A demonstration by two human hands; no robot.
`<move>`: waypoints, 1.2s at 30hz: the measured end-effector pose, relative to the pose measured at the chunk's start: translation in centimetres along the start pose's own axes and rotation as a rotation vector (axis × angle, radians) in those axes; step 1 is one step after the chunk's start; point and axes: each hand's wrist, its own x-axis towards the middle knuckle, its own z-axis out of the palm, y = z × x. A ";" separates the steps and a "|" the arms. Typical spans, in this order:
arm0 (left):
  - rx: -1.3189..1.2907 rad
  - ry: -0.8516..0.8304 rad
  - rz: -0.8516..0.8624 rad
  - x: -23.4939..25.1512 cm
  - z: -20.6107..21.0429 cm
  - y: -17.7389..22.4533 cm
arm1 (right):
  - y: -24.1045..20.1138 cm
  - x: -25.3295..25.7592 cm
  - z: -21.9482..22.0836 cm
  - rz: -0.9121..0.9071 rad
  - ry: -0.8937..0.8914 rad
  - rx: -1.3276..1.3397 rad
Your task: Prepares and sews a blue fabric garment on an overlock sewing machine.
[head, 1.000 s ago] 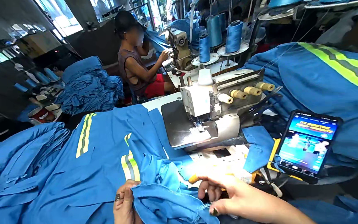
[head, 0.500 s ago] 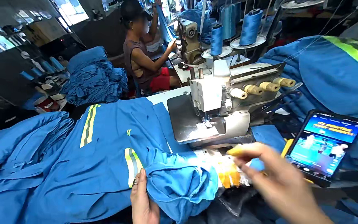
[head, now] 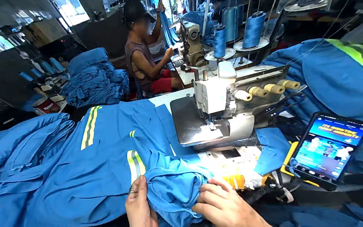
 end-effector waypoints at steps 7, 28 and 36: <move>0.335 -0.588 0.407 0.3 -2.3 0.0 | 0.5 0.5 -2.1 0.007 0.001 0.266; 1.089 -1.096 1.240 6.0 1.8 8.0 | 2.9 2.2 -8.6 0.201 0.077 0.363; 0.360 -1.018 0.825 -1.4 -0.1 8.2 | 0.0 5.6 -11.7 0.731 0.430 1.240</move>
